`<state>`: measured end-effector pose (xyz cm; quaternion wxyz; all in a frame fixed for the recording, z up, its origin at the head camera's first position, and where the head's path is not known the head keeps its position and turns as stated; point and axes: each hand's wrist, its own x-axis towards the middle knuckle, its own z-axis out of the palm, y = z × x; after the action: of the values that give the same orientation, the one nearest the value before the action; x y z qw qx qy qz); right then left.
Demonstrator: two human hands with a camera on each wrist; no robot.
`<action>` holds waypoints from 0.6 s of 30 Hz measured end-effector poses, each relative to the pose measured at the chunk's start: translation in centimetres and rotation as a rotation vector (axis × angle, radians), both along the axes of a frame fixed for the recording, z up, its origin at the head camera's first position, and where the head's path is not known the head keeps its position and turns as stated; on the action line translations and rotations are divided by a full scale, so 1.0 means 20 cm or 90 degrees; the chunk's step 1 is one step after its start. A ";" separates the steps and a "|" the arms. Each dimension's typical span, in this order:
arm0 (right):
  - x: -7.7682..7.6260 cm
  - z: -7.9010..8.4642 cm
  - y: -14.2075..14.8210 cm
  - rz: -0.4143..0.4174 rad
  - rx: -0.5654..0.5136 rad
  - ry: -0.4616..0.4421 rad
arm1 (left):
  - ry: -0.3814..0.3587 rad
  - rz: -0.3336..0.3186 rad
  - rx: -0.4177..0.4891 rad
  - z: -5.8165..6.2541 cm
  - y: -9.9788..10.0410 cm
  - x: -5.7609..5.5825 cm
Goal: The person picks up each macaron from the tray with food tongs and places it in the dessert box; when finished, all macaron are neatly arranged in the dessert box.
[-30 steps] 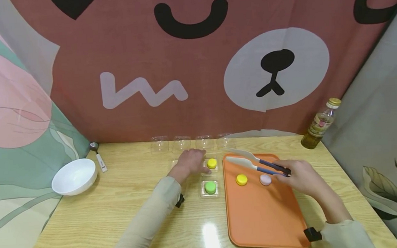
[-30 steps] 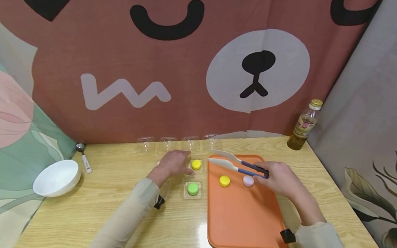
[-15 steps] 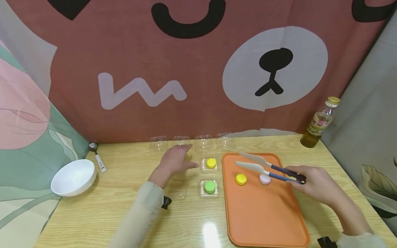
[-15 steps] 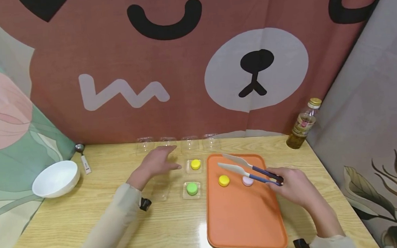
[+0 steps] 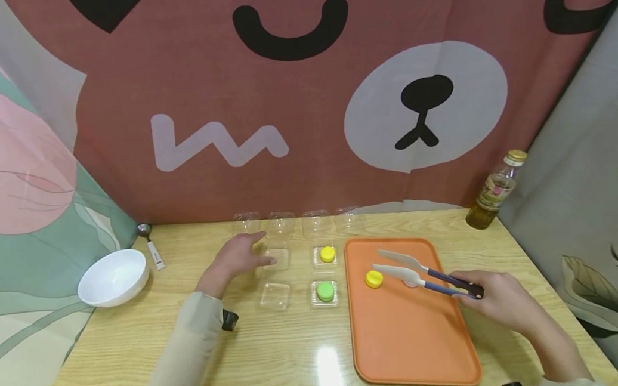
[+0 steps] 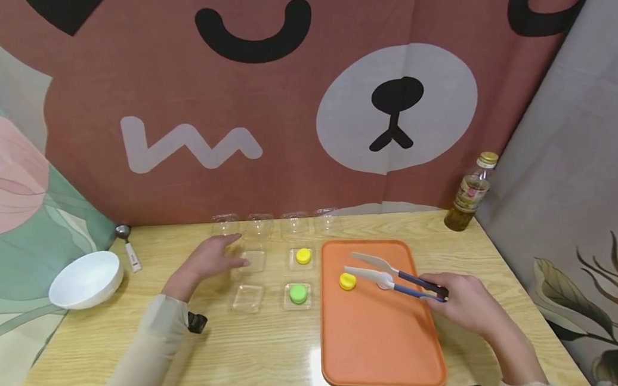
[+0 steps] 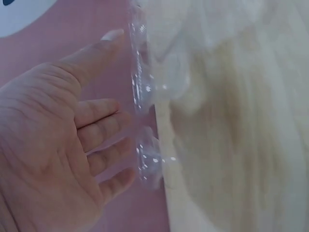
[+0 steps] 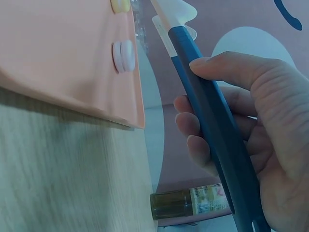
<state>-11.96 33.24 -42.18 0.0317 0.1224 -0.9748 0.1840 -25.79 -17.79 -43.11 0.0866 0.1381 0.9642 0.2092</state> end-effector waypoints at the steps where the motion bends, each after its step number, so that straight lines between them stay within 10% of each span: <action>1: 0.00 0.00 0.00 -0.001 -0.001 -0.003 | -0.005 0.001 0.009 -0.01 -0.01 0.00; 18: 0.04 -0.04 -0.01 0.007 -0.008 -0.082 | -0.101 -0.001 0.152 -0.14 -0.14 0.00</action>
<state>-11.23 33.00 -43.01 -0.0315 0.1152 -0.9729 0.1978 -25.73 -20.49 -46.00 0.1456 0.1314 0.9225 0.3326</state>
